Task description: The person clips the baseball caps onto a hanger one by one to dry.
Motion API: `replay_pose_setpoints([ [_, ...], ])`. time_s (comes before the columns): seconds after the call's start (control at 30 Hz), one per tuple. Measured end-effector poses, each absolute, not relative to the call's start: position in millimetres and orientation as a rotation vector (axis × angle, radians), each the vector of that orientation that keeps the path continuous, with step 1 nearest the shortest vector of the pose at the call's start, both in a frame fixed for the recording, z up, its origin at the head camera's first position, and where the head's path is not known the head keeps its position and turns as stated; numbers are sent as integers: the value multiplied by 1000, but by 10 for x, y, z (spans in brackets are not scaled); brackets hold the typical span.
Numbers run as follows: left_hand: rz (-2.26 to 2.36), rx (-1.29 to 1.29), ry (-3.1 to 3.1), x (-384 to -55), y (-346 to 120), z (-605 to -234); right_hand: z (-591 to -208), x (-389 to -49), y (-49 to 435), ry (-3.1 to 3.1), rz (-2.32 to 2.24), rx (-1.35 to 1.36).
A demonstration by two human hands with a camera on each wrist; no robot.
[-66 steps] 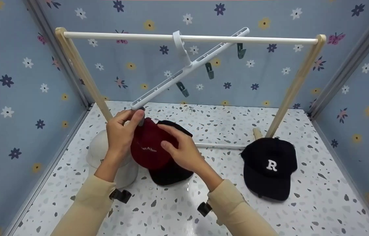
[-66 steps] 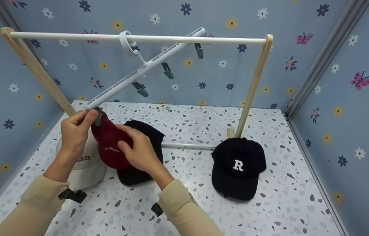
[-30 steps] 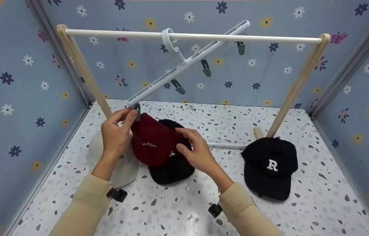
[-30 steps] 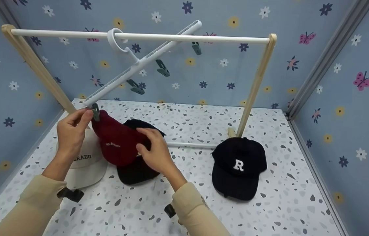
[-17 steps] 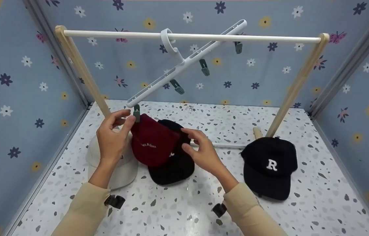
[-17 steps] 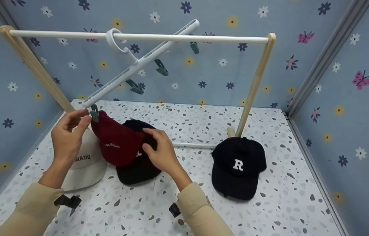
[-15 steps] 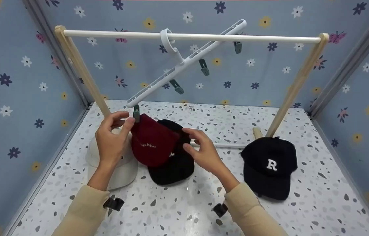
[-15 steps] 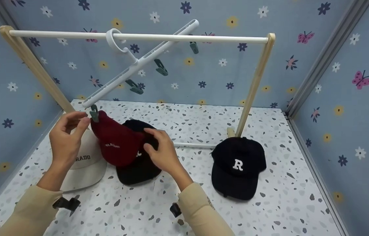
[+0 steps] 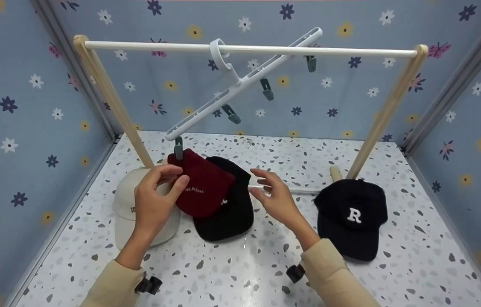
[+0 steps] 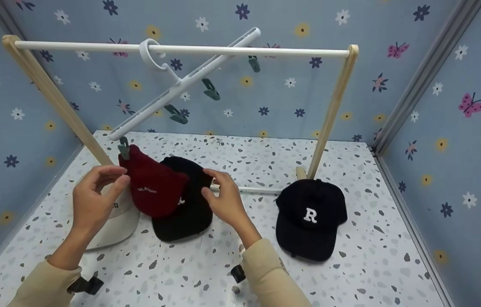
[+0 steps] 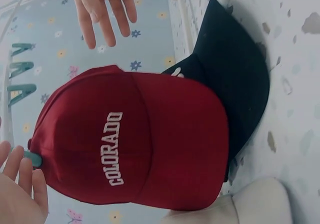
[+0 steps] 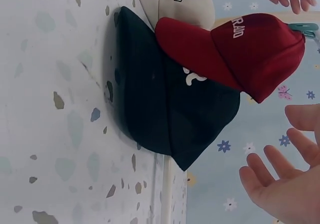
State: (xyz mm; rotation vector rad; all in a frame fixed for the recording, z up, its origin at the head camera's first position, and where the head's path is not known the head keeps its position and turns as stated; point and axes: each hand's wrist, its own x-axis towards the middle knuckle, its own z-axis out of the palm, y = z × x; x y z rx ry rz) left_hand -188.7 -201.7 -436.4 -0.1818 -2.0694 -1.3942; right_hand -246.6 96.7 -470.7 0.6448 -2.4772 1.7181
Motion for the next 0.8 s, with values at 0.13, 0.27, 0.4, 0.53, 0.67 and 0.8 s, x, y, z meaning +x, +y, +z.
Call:
replay_pose_setpoints([
  [0.13, -1360, -263, -2079, -1861, -1988, -4447, -4752, -2488, 1014, -2473, 1742, 614],
  [0.27, -1344, -314, -2077, -1843, -1945, -4498, -4783, -2508, 1048, -2481, 1773, 556],
  [0.4, -1353, -321, -2084, -1831, -1899, -4551, -4824, -2528, 1061, -2493, 1797, 495],
  [0.53, -1360, -309, -2112, -1819, -1856, -4607, -4857, -2544, 1065, -2514, 1824, 426],
  [0.67, -1374, -303, -2131, -1806, -1815, -4663, -4890, -2561, 1060, -2538, 1866, 349],
  [0.8, -1400, -325, -2139, -1805, -1771, -4710, -4945, -2583, 1046, -2542, 1912, 285],
])
